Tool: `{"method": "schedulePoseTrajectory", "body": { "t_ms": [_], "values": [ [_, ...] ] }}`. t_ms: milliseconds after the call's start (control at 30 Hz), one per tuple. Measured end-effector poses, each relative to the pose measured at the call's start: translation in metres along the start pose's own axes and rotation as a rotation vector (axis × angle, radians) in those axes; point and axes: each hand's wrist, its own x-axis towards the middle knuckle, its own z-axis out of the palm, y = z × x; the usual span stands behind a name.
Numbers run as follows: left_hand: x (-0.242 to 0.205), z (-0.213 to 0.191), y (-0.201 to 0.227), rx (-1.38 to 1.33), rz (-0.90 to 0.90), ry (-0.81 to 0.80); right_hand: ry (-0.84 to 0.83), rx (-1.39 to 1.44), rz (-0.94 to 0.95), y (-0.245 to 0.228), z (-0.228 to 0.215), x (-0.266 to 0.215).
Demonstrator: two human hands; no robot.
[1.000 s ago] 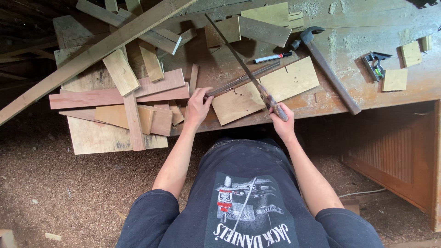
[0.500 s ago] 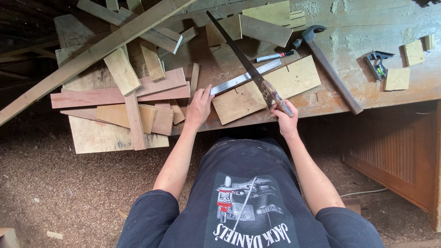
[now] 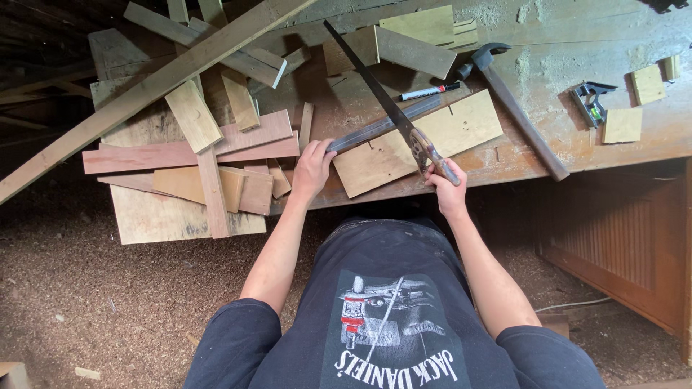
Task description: The person measures and marks a wooden plank using a metal ruler and a marker. They then pick up a hand saw and position it along the marked line, preparing to cut the wood.
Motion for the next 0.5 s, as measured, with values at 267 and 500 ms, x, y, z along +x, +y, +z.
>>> {"method": "schedulePoseTrajectory", "body": {
  "t_ms": [267, 500],
  "values": [
    [0.0014, 0.0013, -0.0036, 0.024, 0.038, 0.02, -0.003, -0.004, 0.0, -0.0007, 0.001, 0.0001],
    [0.0002, 0.003, -0.0036, 0.081, 0.005, -0.026, -0.014, -0.012, -0.007, -0.0014, 0.0021, -0.0011]
  ]
}}
